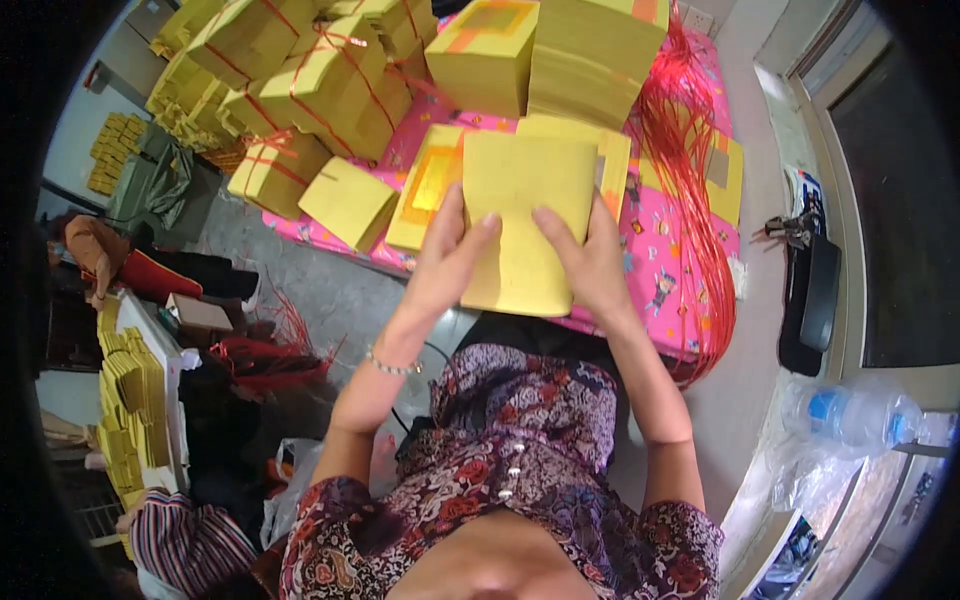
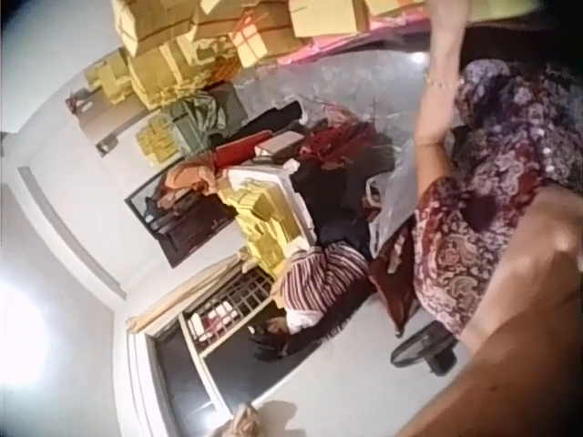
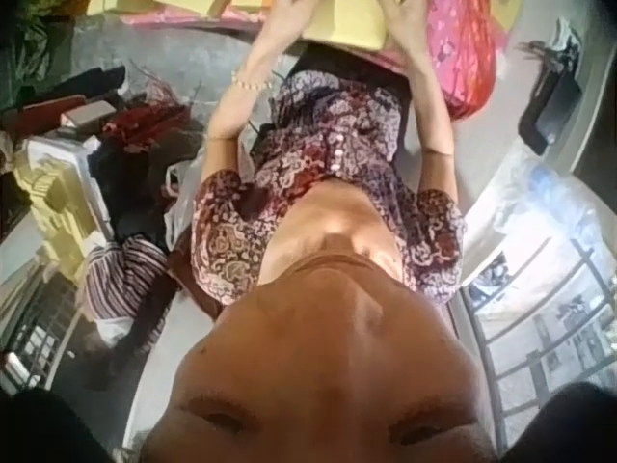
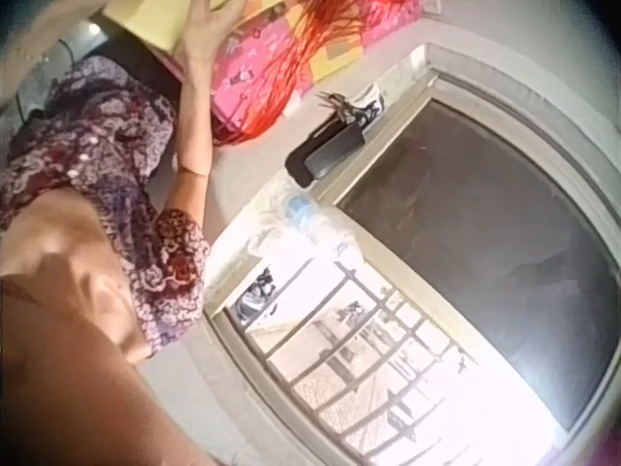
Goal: Counting and stacking bundles of yellow joss paper in a workshop environment.
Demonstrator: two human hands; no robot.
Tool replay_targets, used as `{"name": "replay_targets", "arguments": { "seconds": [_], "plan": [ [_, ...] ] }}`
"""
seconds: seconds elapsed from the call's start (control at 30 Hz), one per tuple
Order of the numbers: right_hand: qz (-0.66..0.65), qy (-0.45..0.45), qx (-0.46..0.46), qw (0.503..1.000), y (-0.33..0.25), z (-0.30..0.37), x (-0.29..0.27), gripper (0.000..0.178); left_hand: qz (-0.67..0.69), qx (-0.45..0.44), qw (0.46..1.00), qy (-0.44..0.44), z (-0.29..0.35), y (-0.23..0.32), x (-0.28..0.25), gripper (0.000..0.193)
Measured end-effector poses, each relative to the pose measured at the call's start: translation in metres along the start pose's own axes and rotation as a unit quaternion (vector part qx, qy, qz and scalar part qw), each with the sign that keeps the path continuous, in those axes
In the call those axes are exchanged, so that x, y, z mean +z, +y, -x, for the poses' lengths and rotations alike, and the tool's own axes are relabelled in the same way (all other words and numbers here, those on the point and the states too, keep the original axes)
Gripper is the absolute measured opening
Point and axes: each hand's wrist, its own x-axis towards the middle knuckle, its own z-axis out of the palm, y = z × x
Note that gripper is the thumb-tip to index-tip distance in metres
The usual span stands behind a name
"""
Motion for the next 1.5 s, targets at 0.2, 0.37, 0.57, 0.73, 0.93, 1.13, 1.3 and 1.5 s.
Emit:
{"name": "replay_targets", "arguments": {
  "seconds": [0.2, 0.37, 0.57, 0.73, 0.93, 1.13, 1.3, 1.5],
  "plan": [
    [-0.088, -0.018, 0.072, 0.993, 0.016, -0.020, -0.003, 0.034, 0.050, -0.087, 0.995, -0.010, -0.019, -0.005, -0.010, 0.036],
    [-0.131, -0.034, 0.130, 0.982, 0.019, -0.026, -0.004, 0.037, 0.046, -0.134, 0.990, 0.016, -0.029, -0.011, -0.013, 0.036],
    [-0.174, -0.030, 0.151, 0.973, 0.023, -0.030, -0.004, 0.037, 0.053, -0.134, 0.989, 0.022, -0.034, -0.014, -0.009, 0.035],
    [-0.143, -0.014, 0.115, 0.983, 0.025, -0.030, -0.006, 0.035, 0.037, -0.107, 0.993, 0.018, -0.037, -0.022, -0.006, 0.036],
    [-0.028, 0.017, -0.023, 0.999, 0.022, -0.019, -0.011, 0.040, -0.014, -0.018, 1.000, -0.002, -0.032, -0.027, 0.001, 0.038],
    [-0.033, 0.010, -0.027, 0.999, 0.023, -0.009, -0.017, 0.043, -0.028, 0.047, 0.999, -0.003, -0.025, -0.029, 0.008, 0.035],
    [-0.043, -0.007, -0.024, 0.999, 0.020, -0.005, -0.017, 0.044, -0.046, 0.068, 0.997, 0.002, -0.018, -0.030, 0.007, 0.034],
    [-0.099, -0.019, -0.012, 0.995, 0.015, -0.009, -0.020, 0.035, -0.029, 0.071, 0.997, 0.014, -0.012, -0.028, 0.007, 0.036]
  ]
}}
